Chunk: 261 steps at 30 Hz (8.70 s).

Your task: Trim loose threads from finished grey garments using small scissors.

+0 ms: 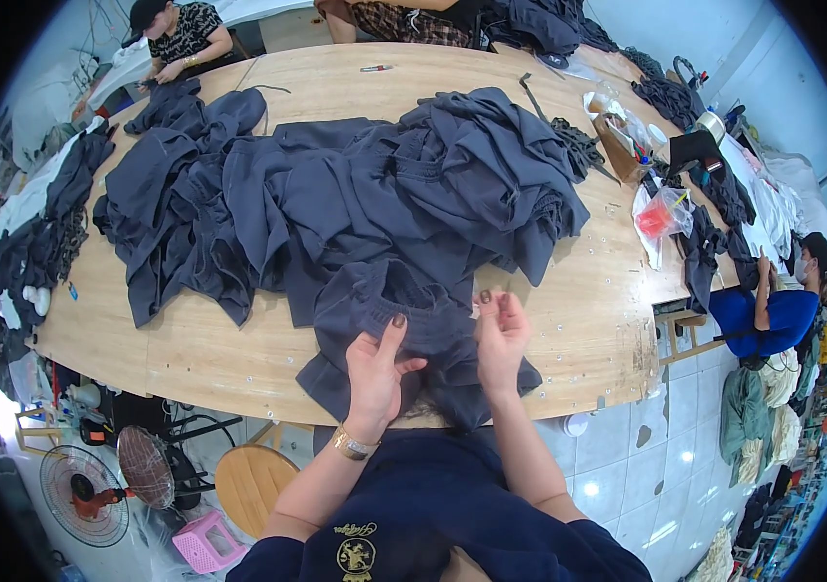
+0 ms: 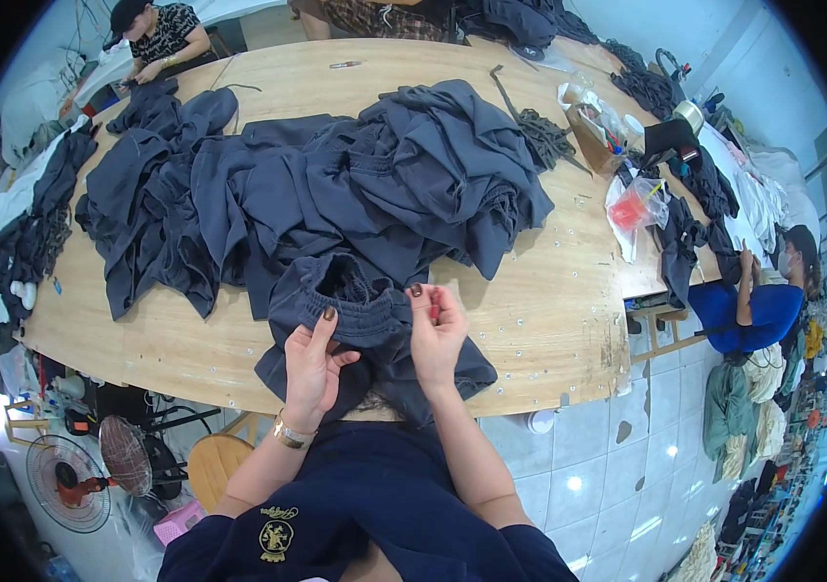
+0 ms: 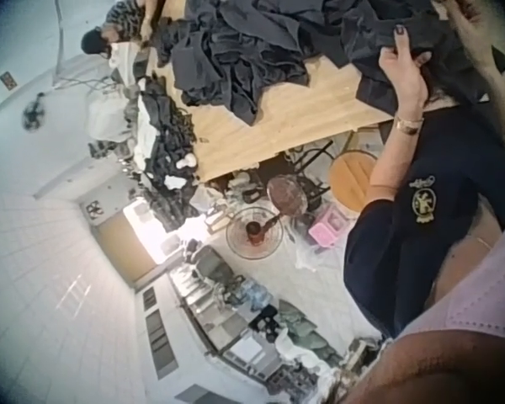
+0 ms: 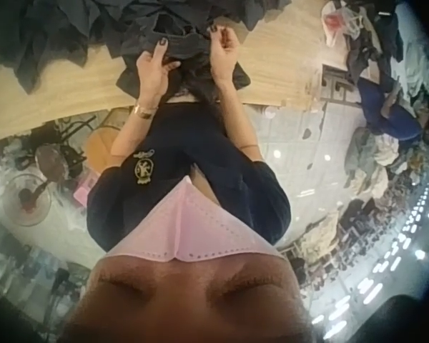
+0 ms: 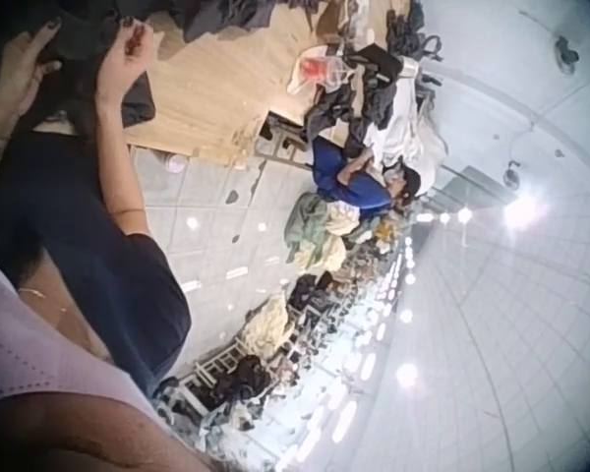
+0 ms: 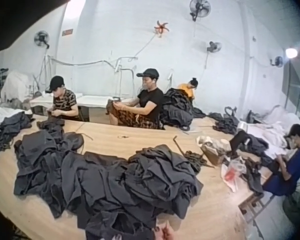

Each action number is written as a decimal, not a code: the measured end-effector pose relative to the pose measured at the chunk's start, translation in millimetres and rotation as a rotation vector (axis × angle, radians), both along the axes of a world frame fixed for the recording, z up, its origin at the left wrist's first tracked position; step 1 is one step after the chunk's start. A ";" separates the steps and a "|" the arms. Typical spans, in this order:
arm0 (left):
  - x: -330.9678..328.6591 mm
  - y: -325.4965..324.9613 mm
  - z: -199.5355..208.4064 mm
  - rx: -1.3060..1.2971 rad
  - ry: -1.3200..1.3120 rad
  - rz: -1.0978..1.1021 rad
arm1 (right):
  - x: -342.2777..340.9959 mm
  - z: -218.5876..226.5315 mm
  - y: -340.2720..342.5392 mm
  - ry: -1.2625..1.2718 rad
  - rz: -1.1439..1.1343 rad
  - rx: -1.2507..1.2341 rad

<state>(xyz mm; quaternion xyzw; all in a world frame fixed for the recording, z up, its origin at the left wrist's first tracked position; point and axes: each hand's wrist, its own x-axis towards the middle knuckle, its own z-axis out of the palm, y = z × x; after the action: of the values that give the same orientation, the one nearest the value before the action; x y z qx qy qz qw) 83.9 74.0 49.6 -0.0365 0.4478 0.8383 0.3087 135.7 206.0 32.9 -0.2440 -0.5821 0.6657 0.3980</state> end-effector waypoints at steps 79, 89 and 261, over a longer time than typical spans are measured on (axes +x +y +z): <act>-29.6 -10.7 0.6 0.465 -0.102 -0.162 | 15.3 -40.0 -1.1 -0.322 0.154 0.352; -27.5 -11.7 -1.3 0.553 -0.214 -0.233 | -5.5 -16.7 -0.9 -0.112 0.246 -0.544; -9.2 -32.6 1.4 0.381 -0.019 -0.439 | 32.7 14.2 -12.1 -0.413 0.258 1.223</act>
<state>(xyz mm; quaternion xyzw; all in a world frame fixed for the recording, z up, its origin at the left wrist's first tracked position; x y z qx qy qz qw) 74.8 41.5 51.0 0.1121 0.2764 0.8200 0.4885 168.4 193.9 47.0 -0.0248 -0.9445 0.1967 0.2618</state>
